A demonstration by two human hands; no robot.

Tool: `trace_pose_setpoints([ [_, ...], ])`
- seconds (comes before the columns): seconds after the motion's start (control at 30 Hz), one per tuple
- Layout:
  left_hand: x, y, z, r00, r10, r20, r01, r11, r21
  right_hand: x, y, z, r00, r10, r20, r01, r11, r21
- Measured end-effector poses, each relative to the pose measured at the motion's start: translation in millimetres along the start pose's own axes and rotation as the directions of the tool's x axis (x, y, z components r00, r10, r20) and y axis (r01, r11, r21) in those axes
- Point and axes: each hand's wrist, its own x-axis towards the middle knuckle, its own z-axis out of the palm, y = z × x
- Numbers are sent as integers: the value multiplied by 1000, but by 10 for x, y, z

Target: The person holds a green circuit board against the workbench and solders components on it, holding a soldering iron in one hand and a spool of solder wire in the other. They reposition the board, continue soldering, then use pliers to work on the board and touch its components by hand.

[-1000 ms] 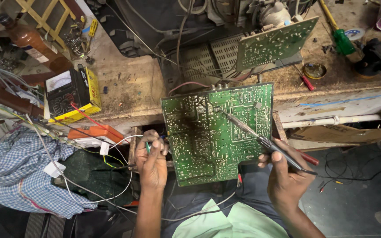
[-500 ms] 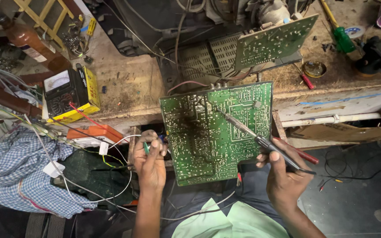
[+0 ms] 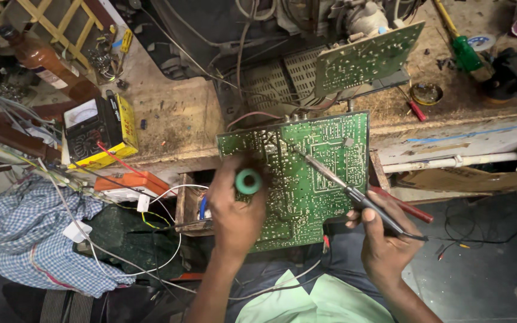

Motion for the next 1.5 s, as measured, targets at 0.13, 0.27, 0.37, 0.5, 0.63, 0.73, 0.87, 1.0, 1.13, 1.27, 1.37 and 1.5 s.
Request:
trace_pose_setpoints([
  [0.13, 51, -5, 186, 1000, 5, 30, -5, 1000, 4, -28, 19, -34, 999, -23, 39, 24, 999, -27],
  [0.27, 77, -78, 313, 997, 78, 0, -77, 990, 116, -43, 9, -53, 995, -66, 70, 72, 994, -87],
  [0.37, 62, -121, 336, 997, 79, 3, -79, 987, 142, -56, 0, -47, 995, -60, 79, 68, 992, -105],
  [0.5, 68, -163, 354, 998, 60, 12, -61, 992, 114, -70, -8, -24, 996, -56, 66, 61, 996, -70],
  [0.63, 66, -164, 355, 993, 121, -7, -119, 985, 128, -61, -21, -16, 995, -57, 81, 64, 995, -83],
  [0.73, 80, -173, 361, 992, 123, -5, -121, 985, 125, -57, -33, -12, 994, -70, 83, 78, 993, -87],
  [0.87, 74, -182, 368, 995, 95, 3, -95, 988, 123, -62, -38, -12, 994, -68, 84, 77, 991, -105],
  [1.0, 63, -178, 337, 996, 93, 14, -94, 987, 130, -61, -30, -24, 996, -61, 66, 67, 993, -95],
  [1.13, 86, -159, 285, 999, 34, 21, -36, 993, 112, -62, -23, -28, 996, -68, 65, 75, 992, -97],
  [1.27, 64, -93, 206, 1000, -13, 18, 13, 1000, 19, -66, -23, -11, 996, -53, 70, 58, 995, -77],
  [1.37, 60, -69, 183, 999, -44, 12, 44, 999, 9, -58, -30, -8, 997, -49, 66, 52, 998, -38],
  [1.5, 65, -81, 165, 1000, -25, 11, 25, 1000, 8, -44, -45, -17, 997, -63, 45, 66, 996, -54],
])
